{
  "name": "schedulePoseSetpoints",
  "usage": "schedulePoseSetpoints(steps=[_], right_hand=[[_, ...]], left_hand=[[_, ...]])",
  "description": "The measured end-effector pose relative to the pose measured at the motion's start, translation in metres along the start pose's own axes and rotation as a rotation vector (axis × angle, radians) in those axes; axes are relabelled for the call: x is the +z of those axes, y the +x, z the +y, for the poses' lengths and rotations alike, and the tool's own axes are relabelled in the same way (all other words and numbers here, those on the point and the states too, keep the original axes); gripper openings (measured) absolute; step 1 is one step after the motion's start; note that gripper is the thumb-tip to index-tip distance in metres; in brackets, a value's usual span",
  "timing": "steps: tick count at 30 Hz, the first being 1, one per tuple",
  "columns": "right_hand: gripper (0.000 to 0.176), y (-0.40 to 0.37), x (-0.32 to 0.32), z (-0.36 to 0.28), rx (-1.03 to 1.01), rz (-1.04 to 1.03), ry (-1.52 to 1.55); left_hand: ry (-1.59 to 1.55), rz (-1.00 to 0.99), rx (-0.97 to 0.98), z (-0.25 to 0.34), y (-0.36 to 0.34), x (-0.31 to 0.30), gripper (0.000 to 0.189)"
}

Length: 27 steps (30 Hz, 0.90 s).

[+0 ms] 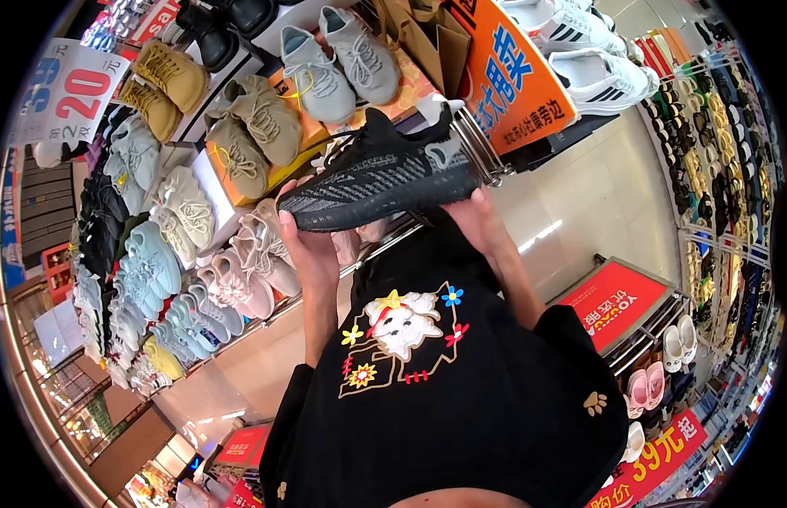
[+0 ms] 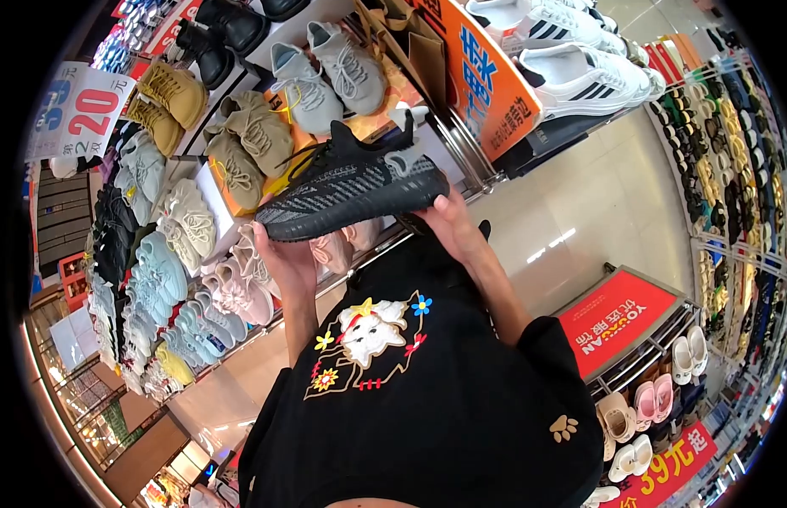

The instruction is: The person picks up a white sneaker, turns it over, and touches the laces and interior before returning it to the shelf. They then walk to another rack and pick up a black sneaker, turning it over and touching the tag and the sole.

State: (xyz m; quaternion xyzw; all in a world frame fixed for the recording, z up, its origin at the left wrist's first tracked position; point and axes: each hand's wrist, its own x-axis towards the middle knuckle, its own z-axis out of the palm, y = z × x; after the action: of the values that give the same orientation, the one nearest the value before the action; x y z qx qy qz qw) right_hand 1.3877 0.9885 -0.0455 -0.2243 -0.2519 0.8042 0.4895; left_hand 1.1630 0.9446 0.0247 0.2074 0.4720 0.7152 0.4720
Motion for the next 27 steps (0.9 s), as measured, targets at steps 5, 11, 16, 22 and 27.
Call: schedulePoseSetpoints(steps=[5, 11, 16, 22, 27], right_hand=[[0.097, -0.011, -0.011, -0.008, 0.149, -0.007, -0.075], [0.099, -0.015, -0.019, -0.037, 0.276, -0.119, -0.384], [0.091, -0.012, -0.018, -0.036, 0.28, -0.094, -0.693], [0.076, -0.006, 0.01, -0.05, 0.038, -0.172, -0.773], [0.066, 0.005, 0.005, -0.041, -0.108, -0.193, -0.677]], left_hand=[[0.085, -0.061, 0.098, 0.003, -0.001, -0.001, 0.055], [0.143, -0.093, 0.099, 0.002, -0.002, -0.009, 0.061], [0.157, -0.256, 0.139, 0.007, 0.001, -0.006, 0.063], [0.319, -0.399, 0.256, 0.021, 0.01, 0.002, 0.058], [0.41, -0.393, 0.338, 0.023, 0.016, 0.016, 0.055]])
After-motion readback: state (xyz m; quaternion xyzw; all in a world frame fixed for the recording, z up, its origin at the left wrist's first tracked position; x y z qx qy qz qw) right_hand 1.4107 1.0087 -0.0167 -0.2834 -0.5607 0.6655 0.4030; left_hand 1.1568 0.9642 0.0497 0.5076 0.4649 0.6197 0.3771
